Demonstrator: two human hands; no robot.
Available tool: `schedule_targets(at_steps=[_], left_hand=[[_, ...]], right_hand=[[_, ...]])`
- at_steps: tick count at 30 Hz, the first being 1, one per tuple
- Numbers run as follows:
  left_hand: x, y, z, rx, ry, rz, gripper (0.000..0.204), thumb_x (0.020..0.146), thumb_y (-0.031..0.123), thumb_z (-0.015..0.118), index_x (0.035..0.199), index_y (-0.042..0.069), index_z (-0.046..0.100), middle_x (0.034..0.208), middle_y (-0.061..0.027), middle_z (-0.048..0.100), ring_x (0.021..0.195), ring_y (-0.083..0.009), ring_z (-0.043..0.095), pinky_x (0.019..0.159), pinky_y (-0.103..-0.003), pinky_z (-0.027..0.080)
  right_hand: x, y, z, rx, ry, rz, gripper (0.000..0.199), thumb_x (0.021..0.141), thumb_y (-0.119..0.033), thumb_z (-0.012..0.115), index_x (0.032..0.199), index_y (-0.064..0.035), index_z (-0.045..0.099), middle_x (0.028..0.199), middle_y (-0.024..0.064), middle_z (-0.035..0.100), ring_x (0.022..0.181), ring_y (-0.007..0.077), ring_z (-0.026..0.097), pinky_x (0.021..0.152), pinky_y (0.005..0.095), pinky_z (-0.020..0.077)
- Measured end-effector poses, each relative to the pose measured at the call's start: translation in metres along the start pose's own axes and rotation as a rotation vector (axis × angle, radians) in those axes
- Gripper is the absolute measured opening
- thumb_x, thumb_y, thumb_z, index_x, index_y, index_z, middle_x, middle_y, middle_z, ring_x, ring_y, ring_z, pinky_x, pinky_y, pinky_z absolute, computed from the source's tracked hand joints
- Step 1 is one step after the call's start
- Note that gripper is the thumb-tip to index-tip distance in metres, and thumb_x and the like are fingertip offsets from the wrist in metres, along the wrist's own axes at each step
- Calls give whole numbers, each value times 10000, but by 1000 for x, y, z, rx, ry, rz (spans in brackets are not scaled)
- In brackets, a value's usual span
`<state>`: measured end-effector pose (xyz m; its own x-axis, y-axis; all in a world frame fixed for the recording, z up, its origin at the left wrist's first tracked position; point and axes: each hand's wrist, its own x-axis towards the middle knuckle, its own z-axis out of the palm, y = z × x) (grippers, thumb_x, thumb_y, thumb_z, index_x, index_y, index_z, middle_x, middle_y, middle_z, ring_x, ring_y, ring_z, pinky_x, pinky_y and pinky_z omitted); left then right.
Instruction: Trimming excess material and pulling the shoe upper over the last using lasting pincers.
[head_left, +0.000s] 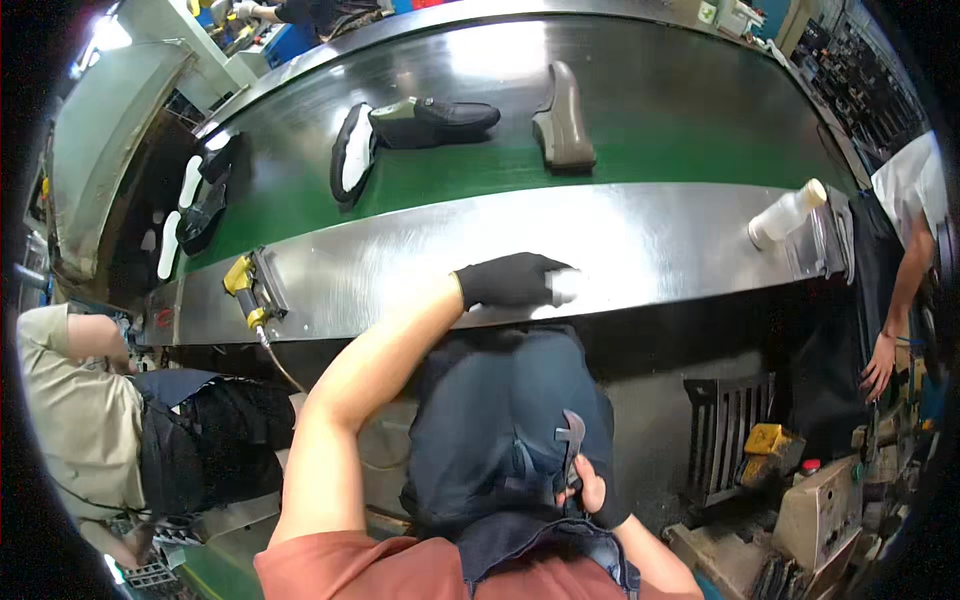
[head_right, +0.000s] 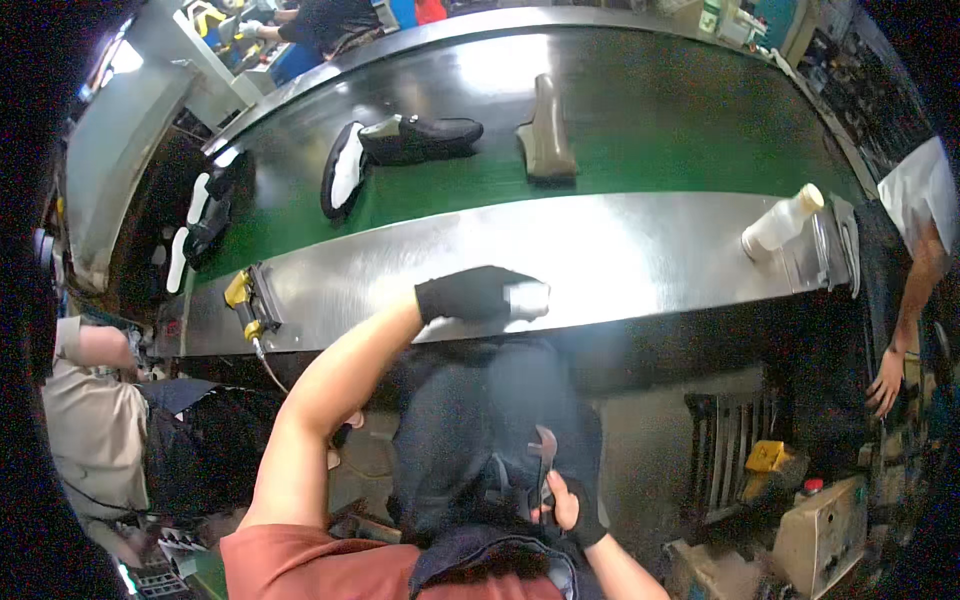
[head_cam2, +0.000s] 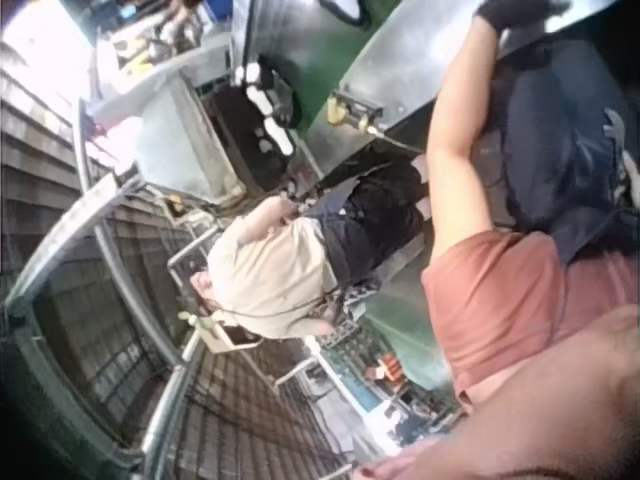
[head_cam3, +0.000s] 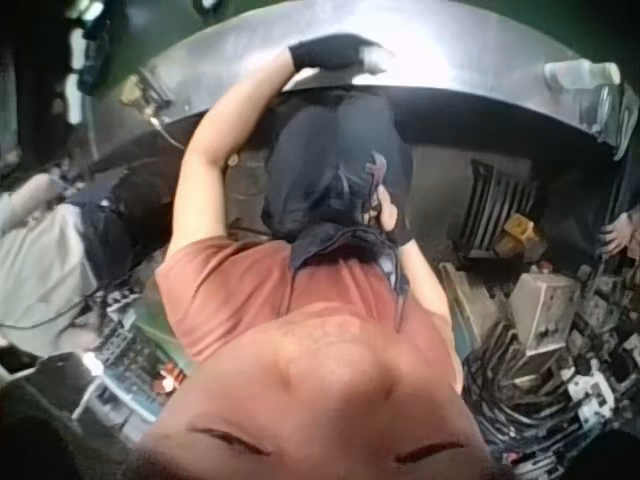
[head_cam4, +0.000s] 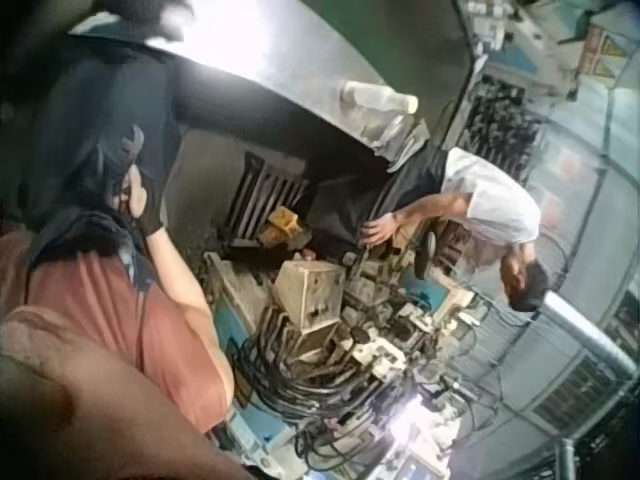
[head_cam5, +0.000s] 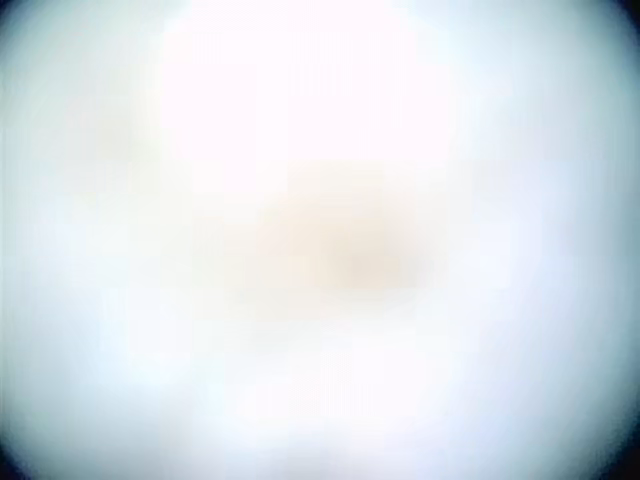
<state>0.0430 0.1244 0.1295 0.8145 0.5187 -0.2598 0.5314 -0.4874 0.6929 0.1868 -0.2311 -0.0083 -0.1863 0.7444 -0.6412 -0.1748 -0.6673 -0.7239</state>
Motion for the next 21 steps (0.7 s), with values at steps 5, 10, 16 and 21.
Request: schedule_targets(at_steps=[5, 10, 16, 21], left_hand=[[7, -90, -48, -150, 172, 55, 428, 773, 117, 674, 1198, 68, 646, 1223, -125, 644, 1147, -247, 599, 1011, -344, 451], [33, -207, -188, 204, 954, -107, 398, 811, 249, 741, 1145, 56, 644, 1039, -89, 705, 977, -226, 658, 893, -356, 508], [78, -249, -215, 731, 923, -466, 564, 804, 505, 668, 1096, 22, 655, 1065, -181, 687, 975, -305, 671, 825, -413, 522], [49, -227, -191, 703, 783, -597, 601, 795, 545, 659, 1117, 39, 629, 1075, -186, 658, 1011, -346, 636, 863, -460, 486]], right_hand=[[5, -10, 1, 105, -18, 112, 639, 997, -535, 303, 743, -61, 648, 652, 60, 635, 606, 156, 565, 607, 283, 444], [39, 7, -21, 213, -38, 184, 621, 964, -571, 371, 750, -62, 654, 648, 69, 629, 619, 161, 581, 611, 290, 453], [67, 1, -37, 235, 101, 157, 626, 957, -581, 377, 748, -61, 655, 646, 69, 628, 617, 161, 581, 609, 292, 454], [69, 7, -35, 270, 169, 171, 630, 950, -590, 383, 747, -60, 656, 644, 70, 628, 615, 162, 582, 608, 293, 454]])
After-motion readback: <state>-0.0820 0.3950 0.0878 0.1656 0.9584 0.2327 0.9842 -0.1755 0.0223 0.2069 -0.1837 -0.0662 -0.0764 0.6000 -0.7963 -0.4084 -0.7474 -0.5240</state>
